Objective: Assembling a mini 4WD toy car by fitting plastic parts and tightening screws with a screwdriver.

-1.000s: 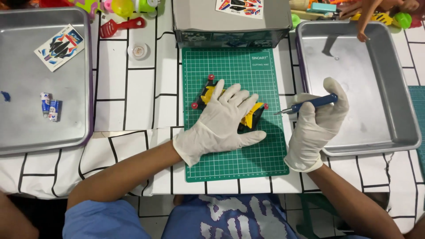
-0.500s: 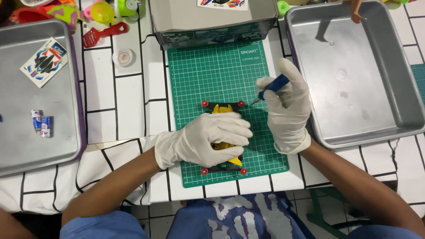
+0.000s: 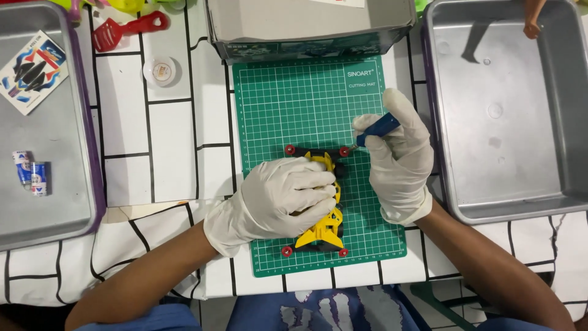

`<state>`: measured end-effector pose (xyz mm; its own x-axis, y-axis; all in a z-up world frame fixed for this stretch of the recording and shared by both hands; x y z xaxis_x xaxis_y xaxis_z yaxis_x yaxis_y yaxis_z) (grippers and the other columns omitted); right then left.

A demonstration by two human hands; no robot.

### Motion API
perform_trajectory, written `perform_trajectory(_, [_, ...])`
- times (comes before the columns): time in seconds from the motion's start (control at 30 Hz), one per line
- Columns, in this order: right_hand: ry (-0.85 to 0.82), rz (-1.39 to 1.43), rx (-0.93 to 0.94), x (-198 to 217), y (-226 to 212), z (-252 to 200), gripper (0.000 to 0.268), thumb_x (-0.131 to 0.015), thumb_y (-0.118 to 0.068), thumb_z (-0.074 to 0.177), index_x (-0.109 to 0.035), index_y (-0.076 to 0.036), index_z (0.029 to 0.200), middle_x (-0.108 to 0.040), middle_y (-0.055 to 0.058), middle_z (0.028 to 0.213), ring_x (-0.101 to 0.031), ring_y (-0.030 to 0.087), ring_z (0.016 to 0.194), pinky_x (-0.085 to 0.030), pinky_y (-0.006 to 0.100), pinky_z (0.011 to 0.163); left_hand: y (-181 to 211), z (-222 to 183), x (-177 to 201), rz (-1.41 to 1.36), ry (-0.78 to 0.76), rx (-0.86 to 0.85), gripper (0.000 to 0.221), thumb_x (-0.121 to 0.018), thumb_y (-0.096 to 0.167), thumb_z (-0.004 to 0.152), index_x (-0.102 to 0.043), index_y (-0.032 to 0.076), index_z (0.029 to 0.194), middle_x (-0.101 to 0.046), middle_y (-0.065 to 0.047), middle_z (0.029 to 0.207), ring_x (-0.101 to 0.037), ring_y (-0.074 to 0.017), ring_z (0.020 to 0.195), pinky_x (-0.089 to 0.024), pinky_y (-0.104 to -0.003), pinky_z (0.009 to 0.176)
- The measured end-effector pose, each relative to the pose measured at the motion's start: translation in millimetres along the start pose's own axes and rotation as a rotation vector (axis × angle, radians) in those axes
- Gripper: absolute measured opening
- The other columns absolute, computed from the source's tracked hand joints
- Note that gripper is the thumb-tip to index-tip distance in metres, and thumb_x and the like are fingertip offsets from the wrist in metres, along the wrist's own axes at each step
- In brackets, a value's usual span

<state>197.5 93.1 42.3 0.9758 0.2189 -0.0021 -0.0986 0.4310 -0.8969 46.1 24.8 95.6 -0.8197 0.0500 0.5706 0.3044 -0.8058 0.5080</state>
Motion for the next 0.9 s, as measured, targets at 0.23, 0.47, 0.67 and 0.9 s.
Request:
perform_trajectory(0.23, [0.022, -0.022, -0.004, 2.0, 3.3, -3.3, 0.052, -0.048, 0.017, 0.109, -0.04, -0.006, 0.155, -0.066, 0.017, 0.119, -0.068, 0.031, 0.118, -0.064, 0.045, 0.109, 1.2, -3.9, -2.5, 0.014, -0.019, -0.039, 0.023, -0.06, 0.006, 0.1, -0.072, 0.001, 0.081, -0.074, -0.016, 0.095, -0.071, -0.0332, 0.082, -0.061, -0.041, 0.073])
perform_trajectory(0.47, [0.021, -0.047, 0.002, 2.8, 3.2, -4.4, 0.053, -0.051, 0.018, 0.105, -0.043, -0.005, 0.152, -0.066, 0.016, 0.117, -0.068, 0.03, 0.116, -0.064, 0.047, 0.11, 1.2, -8.4, -3.2, 0.044, -0.004, -0.045, 0.017, -0.064, 0.006, 0.098, -0.076, 0.002, 0.087, -0.076, -0.015, 0.097, -0.073, -0.0331, 0.087, -0.063, -0.043, 0.079])
perform_trajectory(0.67, [0.007, -0.091, 0.066, 0.8, -4.6, -2.9, 0.058, -0.059, 0.022, 0.1, -0.049, -0.009, 0.148, -0.068, 0.015, 0.114, -0.07, 0.028, 0.111, -0.064, 0.043, 0.108, 2.1, -9.0, -2.6, 0.075, 0.019, -0.054, 0.016, -0.065, 0.006, 0.097, -0.077, 0.001, 0.088, -0.077, -0.013, 0.095, -0.073, -0.0313, 0.086, -0.064, -0.041, 0.077])
perform_trajectory(0.9, [0.108, -0.271, 0.217, 10.0, -8.3, 6.0, 0.056, -0.083, 0.023, 0.073, -0.059, 0.016, 0.124, -0.072, 0.023, 0.087, -0.075, 0.031, 0.081, -0.064, 0.044, 0.078, -0.5, -20.8, -1.9, 0.094, 0.285, -0.038, 0.011, -0.074, 0.013, 0.091, -0.074, 0.005, 0.084, -0.071, -0.009, 0.093, -0.074, -0.0273, 0.083, -0.061, -0.037, 0.069])
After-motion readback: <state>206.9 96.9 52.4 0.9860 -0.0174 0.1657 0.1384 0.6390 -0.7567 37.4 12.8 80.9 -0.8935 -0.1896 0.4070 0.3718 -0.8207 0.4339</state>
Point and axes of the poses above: each hand's wrist, its own z-axis towards the middle knuckle, its own x-axis out of the back of the hand, y = z × x, the point moved 9 cm from there along z, towards the middle knuckle
